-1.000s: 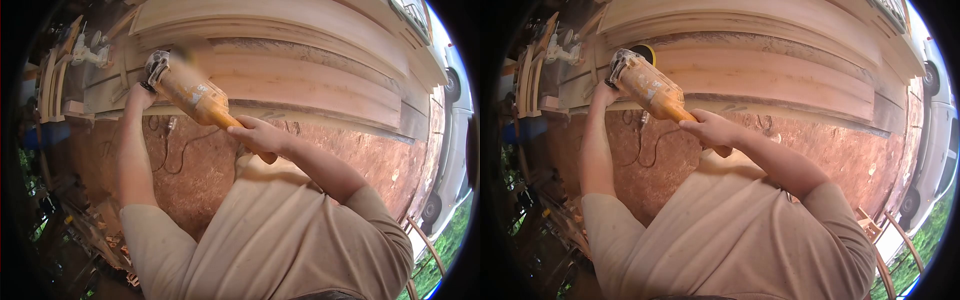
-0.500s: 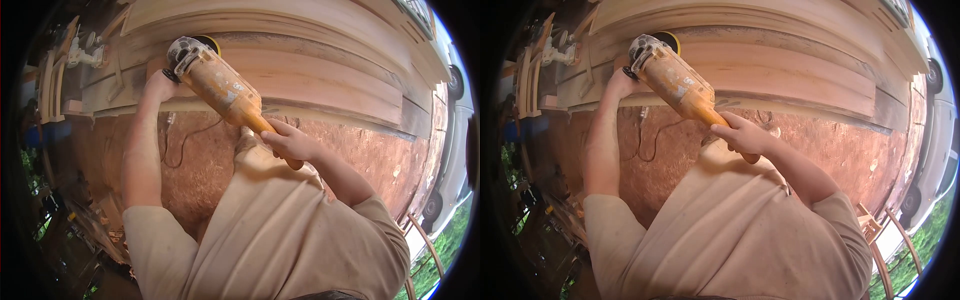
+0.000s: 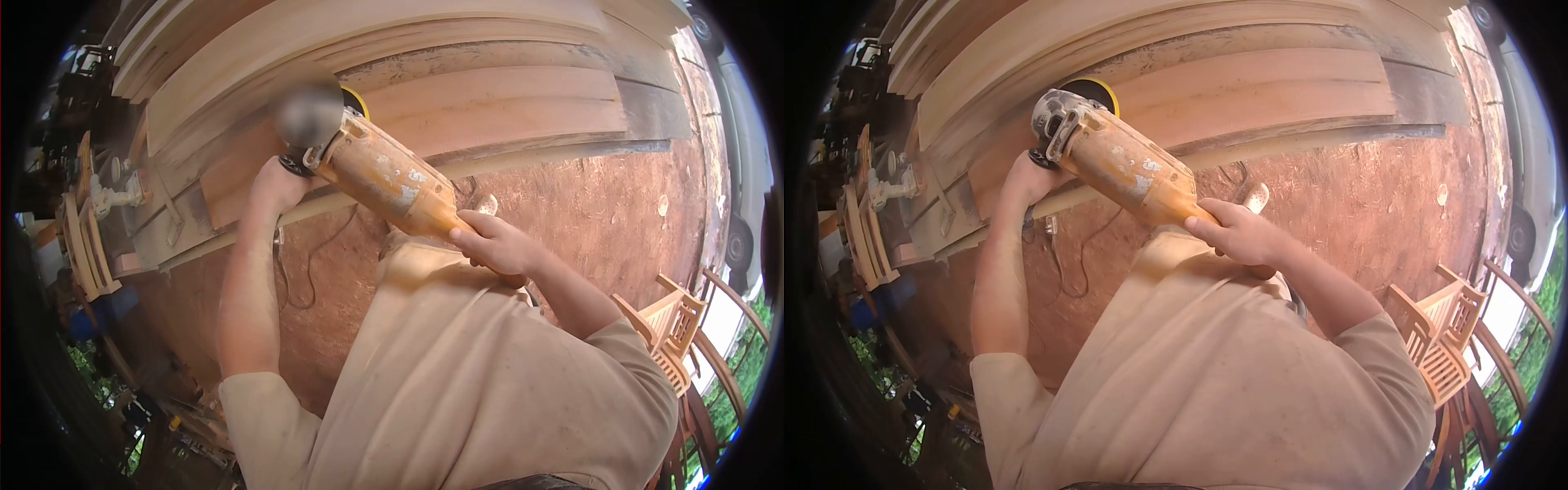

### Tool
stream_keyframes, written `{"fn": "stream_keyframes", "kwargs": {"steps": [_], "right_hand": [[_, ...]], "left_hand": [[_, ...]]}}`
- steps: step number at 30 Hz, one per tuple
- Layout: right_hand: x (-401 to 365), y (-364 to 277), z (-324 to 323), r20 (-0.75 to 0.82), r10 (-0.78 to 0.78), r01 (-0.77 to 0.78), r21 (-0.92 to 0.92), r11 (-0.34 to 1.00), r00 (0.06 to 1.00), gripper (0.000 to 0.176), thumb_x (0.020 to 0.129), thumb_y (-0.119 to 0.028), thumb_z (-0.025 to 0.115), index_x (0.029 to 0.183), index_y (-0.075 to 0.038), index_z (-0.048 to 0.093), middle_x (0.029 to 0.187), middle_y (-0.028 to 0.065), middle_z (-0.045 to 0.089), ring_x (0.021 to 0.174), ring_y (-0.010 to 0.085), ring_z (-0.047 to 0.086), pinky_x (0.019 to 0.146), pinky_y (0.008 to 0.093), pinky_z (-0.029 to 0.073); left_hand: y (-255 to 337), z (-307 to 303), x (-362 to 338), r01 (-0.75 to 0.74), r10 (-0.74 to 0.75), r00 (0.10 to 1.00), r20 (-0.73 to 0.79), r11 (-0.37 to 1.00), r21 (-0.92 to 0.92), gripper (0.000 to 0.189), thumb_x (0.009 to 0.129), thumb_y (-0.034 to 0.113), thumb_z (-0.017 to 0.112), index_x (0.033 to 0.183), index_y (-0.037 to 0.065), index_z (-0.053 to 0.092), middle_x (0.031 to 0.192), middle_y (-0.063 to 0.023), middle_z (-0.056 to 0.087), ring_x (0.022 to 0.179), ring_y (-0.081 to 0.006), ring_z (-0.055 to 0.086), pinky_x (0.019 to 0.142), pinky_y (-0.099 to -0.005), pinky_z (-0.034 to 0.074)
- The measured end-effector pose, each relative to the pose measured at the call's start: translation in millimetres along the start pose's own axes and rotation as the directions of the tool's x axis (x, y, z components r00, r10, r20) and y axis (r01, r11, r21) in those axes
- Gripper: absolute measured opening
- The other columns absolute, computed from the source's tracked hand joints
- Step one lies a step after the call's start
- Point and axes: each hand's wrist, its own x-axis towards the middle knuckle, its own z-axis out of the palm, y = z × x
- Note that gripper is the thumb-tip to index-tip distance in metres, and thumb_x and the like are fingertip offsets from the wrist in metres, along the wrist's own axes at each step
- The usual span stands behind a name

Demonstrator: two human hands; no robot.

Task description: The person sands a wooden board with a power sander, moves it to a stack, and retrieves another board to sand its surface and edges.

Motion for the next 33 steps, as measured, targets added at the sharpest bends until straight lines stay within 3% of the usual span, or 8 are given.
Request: {"fn": "stream_keyframes", "kwargs": {"steps": [2,4,12,15,17,19,22,33], "right_hand": [[-14.4,4.7,-8.8,-0.027,0.095,-0.096,-0.063,0.993,0.995,0.050,0.106,-0.047,0.054,0.134,-0.005,0.059,0.100,0.0076,0.061,0.091,0.0179,0.059,0.082,0.0377,0.052],[-33.4,10.6,-17.0,-0.080,0.089,-0.094,-0.072,0.993,0.993,0.050,0.106,-0.047,0.053,0.131,-0.004,0.060,0.100,0.0087,0.062,0.093,0.0194,0.060,0.085,0.0389,0.051],[-84.8,53.4,-34.2,-0.266,0.016,-0.012,0.015,1.000,0.964,0.049,0.106,-0.043,0.052,0.130,-0.001,0.061,0.106,0.0113,0.066,0.101,0.0219,0.061,0.091,0.0405,0.048],[-99.0,68.6,-38.5,-0.331,0.019,0.020,0.115,0.993,0.943,0.050,0.106,-0.041,0.052,0.135,-0.001,0.059,0.101,0.0074,0.064,0.095,0.0187,0.060,0.087,0.0381,0.049],[-109.7,76.0,-43.9,-0.370,0.010,0.076,0.217,0.973,0.929,0.044,0.108,-0.039,0.052,0.132,-0.003,0.059,0.093,0.0001,0.056,0.083,0.0101,0.052,0.074,0.0283,0.046],[-118.1,85.1,-47.6,-0.393,0.030,0.084,0.271,0.959,0.919,0.047,0.107,-0.039,0.053,0.136,-0.003,0.057,0.093,0.0006,0.057,0.084,0.0108,0.053,0.075,0.0297,0.048],[-132.2,100.3,-54.2,-0.428,0.079,0.091,0.362,0.928,0.900,0.050,0.107,-0.040,0.053,0.140,-0.003,0.056,0.094,0.0012,0.056,0.085,0.0116,0.054,0.075,0.0307,0.049],[-156.1,121.6,-75.8,-0.593,0.102,0.220,0.446,0.867,0.799,0.049,0.107,-0.044,0.053,0.130,-0.001,0.059,0.092,0.0011,0.056,0.080,0.0100,0.054,0.072,0.0301,0.051]], "left_hand": [[14.8,7.1,7.9,-0.001,0.001,1.000,0.019,1.000,0.003,0.037,0.086,0.029,0.085,0.114,0.007,0.078,0.100,-0.0131,0.080,0.095,-0.0159,0.072,0.087,-0.0378,0.055],[28.2,20.8,22.5,-0.046,0.046,0.997,0.057,0.999,0.008,0.045,0.088,0.043,0.077,0.111,0.004,0.076,0.106,-0.0239,0.075,0.106,-0.0373,0.072,0.090,-0.0433,0.055],[135.3,38.0,36.2,-0.109,0.092,0.990,0.102,0.980,0.170,0.043,0.087,0.042,0.074,0.109,0.005,0.077,0.110,-0.0250,0.074,0.112,-0.0410,0.069,0.092,-0.0462,0.055],[171.0,47.6,47.9,-0.139,0.110,0.986,0.129,0.960,0.243,0.043,0.087,0.041,0.073,0.110,0.005,0.077,0.113,-0.0247,0.073,0.113,-0.0408,0.068,0.093,-0.0476,0.055],[196.1,56.1,54.7,-0.184,0.146,0.978,0.146,0.939,0.292,0.043,0.087,0.041,0.073,0.112,0.006,0.077,0.114,-0.0243,0.073,0.113,-0.0407,0.068,0.094,-0.0482,0.055],[217.8,61.9,58.8,-0.318,0.283,0.947,0.152,0.895,0.312,0.034,0.089,0.031,0.069,0.107,0.004,0.076,0.103,-0.0264,0.073,0.103,-0.0430,0.070,0.087,-0.0477,0.055],[257.7,73.2,69.2,-0.377,0.315,0.924,0.219,0.852,0.363,0.041,0.090,0.040,0.070,0.115,0.008,0.077,0.119,-0.0224,0.073,0.116,-0.0403,0.067,0.094,-0.0488,0.055],[371.3,114.0,112.0,-0.554,0.488,0.832,0.264,0.693,0.461,0.031,0.090,0.024,0.062,0.109,0.004,0.076,0.110,-0.0265,0.072,0.109,-0.0437,0.068,0.090,-0.0490,0.055]]}}
